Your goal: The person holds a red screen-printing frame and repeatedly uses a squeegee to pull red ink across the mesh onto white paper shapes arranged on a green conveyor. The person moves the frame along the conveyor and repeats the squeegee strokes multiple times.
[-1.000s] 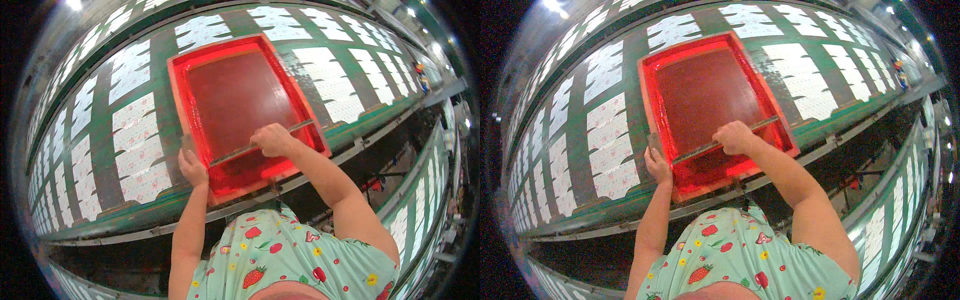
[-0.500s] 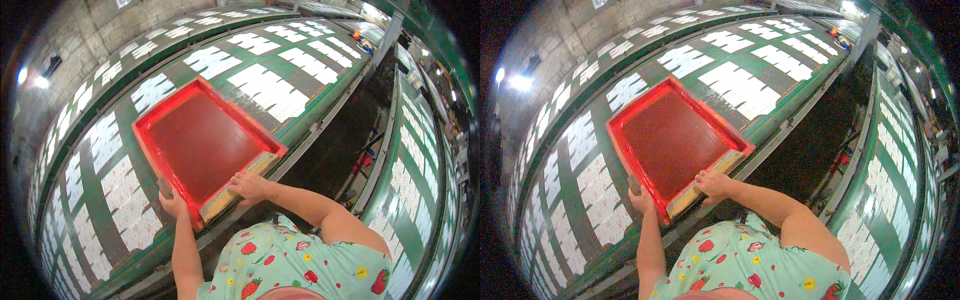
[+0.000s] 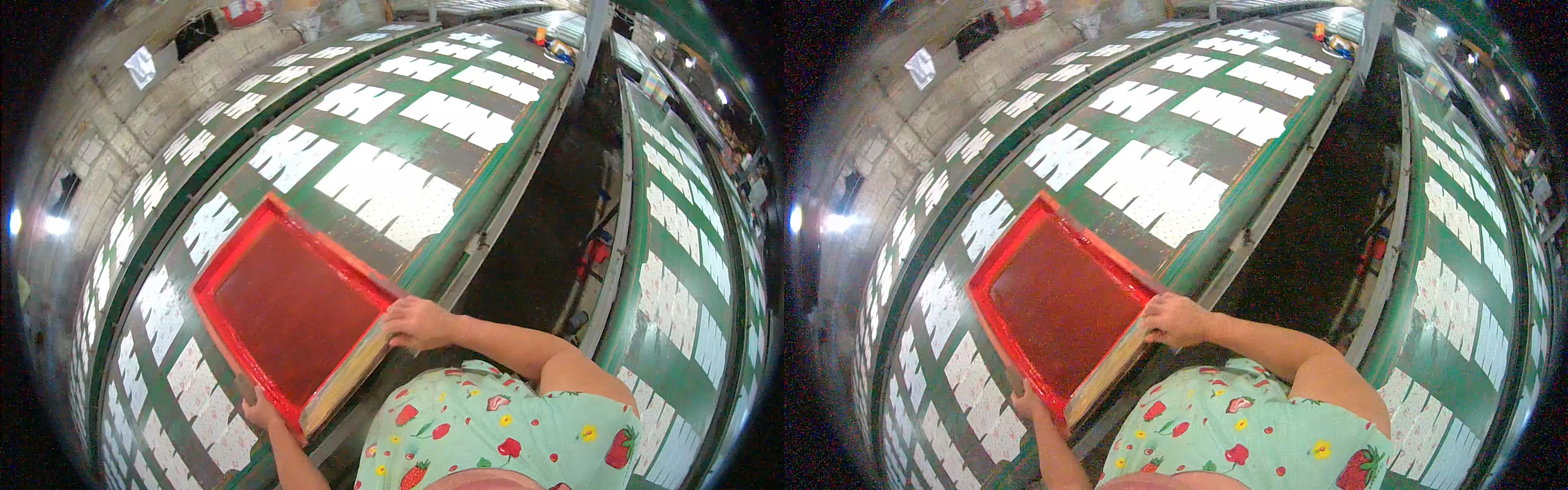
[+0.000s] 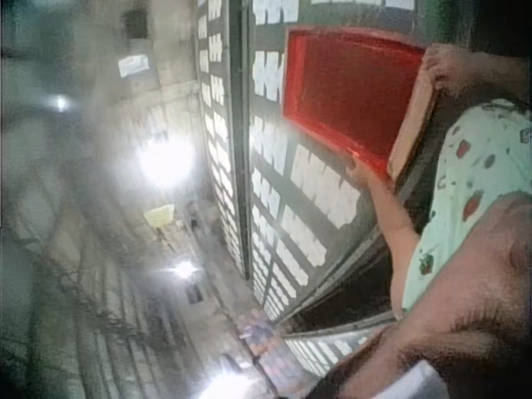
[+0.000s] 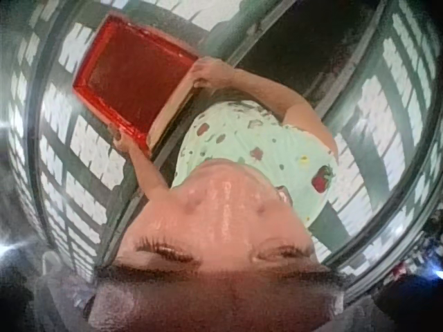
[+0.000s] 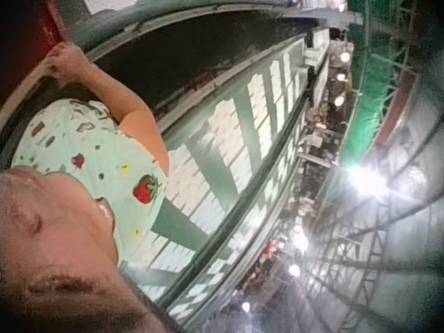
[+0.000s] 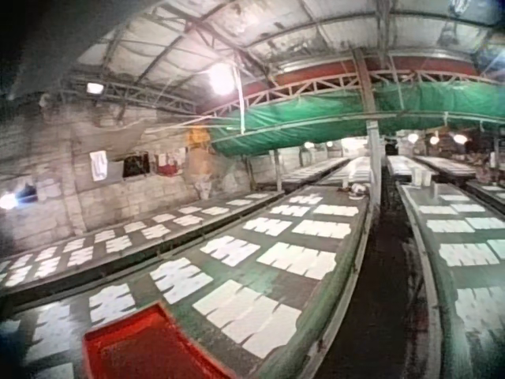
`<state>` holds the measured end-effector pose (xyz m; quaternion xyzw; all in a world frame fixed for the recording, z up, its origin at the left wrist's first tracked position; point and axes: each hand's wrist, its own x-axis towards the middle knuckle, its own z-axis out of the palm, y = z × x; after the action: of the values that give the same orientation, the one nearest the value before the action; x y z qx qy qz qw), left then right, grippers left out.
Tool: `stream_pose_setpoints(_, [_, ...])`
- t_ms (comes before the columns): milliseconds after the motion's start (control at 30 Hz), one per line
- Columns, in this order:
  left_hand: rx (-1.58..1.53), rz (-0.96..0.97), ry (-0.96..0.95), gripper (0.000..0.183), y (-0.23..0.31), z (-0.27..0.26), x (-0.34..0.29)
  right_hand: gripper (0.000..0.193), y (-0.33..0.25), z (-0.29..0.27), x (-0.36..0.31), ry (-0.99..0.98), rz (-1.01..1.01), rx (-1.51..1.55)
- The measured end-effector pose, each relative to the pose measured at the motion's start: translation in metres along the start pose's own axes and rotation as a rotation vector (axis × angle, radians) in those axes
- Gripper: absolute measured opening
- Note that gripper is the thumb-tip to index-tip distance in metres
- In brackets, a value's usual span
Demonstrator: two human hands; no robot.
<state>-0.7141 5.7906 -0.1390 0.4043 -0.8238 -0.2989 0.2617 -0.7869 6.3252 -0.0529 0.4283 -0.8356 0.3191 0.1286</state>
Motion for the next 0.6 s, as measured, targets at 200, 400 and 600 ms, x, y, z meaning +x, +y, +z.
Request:
stream_pose_setpoints(200, [0.099,-0.166,-0.023,0.055,0.008,0.004,0.009,0.029,0.058,-0.031,-0.033,0.08,0.174,-0.026])
stream_pose_setpoints(400, [0.208,-0.153,0.033,0.07,-0.009,0.012,0.019,0.034,0.087,-0.009,-0.017,0.106,0.308,0.002])
stream_pose_setpoints(600, [0.097,-0.059,-0.006,0.067,-0.026,0.013,0.025,0.05,0.105,0.037,0.022,0.062,0.498,-0.029])
